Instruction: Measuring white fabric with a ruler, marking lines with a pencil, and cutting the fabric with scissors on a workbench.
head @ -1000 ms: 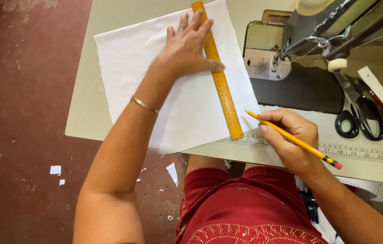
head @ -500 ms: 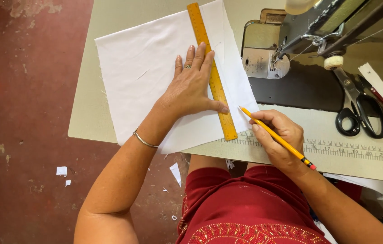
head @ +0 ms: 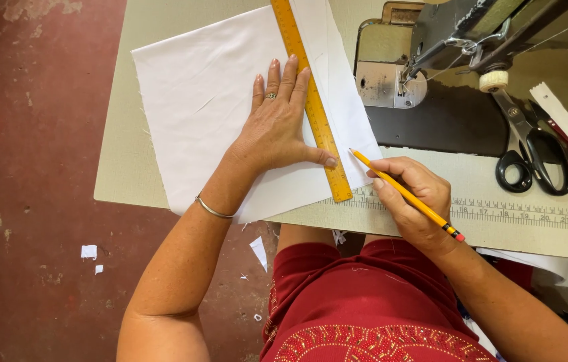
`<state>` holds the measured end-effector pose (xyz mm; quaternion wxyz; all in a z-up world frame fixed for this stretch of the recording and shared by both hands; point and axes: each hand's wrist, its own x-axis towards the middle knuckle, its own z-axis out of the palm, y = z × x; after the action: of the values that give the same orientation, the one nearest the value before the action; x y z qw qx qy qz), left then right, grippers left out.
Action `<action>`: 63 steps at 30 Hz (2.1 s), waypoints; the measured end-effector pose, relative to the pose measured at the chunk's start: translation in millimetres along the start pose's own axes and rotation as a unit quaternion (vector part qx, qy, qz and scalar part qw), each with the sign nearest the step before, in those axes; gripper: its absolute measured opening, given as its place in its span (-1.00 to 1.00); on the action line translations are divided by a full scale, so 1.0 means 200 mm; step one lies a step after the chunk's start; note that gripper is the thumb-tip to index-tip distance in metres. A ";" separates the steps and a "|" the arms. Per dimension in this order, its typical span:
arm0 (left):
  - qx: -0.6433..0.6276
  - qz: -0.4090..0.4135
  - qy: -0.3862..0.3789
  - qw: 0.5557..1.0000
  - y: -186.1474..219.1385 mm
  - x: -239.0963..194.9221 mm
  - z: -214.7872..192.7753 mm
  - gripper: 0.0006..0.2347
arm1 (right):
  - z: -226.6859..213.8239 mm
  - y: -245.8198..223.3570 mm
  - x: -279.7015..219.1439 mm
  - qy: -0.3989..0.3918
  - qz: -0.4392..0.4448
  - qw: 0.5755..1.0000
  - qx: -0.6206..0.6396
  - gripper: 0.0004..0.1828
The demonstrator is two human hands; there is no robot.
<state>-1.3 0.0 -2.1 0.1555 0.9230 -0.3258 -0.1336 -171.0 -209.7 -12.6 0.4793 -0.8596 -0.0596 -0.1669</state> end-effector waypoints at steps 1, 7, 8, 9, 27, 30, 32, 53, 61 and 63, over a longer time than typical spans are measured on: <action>-0.001 0.001 -0.001 1.000 0.00 0.00 0.00 0.32 | 0.00 0.01 0.00 0.000 0.001 1.000 -0.001 -0.78; 0.016 -0.009 -0.006 1.000 0.02 0.00 -0.01 0.32 | 0.00 0.02 0.00 -0.007 -0.028 1.000 -0.010 -0.78; 0.014 -0.011 -0.008 1.000 0.02 0.00 -0.01 0.33 | 0.01 0.02 0.00 -0.011 -0.037 0.999 -0.015 -0.78; 0.012 -0.013 -0.010 1.000 0.02 0.01 -0.01 0.33 | 0.01 0.03 0.00 -0.014 -0.045 0.999 -0.019 -0.77; 0.020 -0.014 -0.006 1.000 0.02 0.01 0.00 0.33 | -0.01 -0.02 -0.09 -0.016 -0.064 0.998 0.017 -0.85; 0.022 -0.013 0.004 1.000 0.01 0.01 0.01 0.35 | -0.02 -0.03 -0.09 -0.015 -0.063 0.998 0.009 -0.87; 0.021 -0.016 0.002 1.000 0.02 0.01 0.00 0.34 | -0.02 -0.03 -0.09 -0.016 -0.069 0.998 0.000 -0.87; 0.028 -0.025 -0.005 0.999 0.03 0.03 0.01 0.34 | -0.03 -0.05 -0.05 -0.033 -0.115 0.992 -0.037 -0.88; 0.021 -0.032 0.061 0.997 0.05 0.03 0.04 0.34 | -0.04 -0.08 0.18 -0.114 -0.027 0.990 -0.081 -0.91; 0.022 -0.032 0.059 0.998 0.05 0.03 0.02 0.34 | -0.03 -0.12 0.24 -0.140 -0.023 0.986 -0.089 -0.82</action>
<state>-5.0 -12.3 -3.3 0.1498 0.9424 -0.2891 -0.0766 -133.4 -204.0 25.7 0.3838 -0.9120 -0.1309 -0.0610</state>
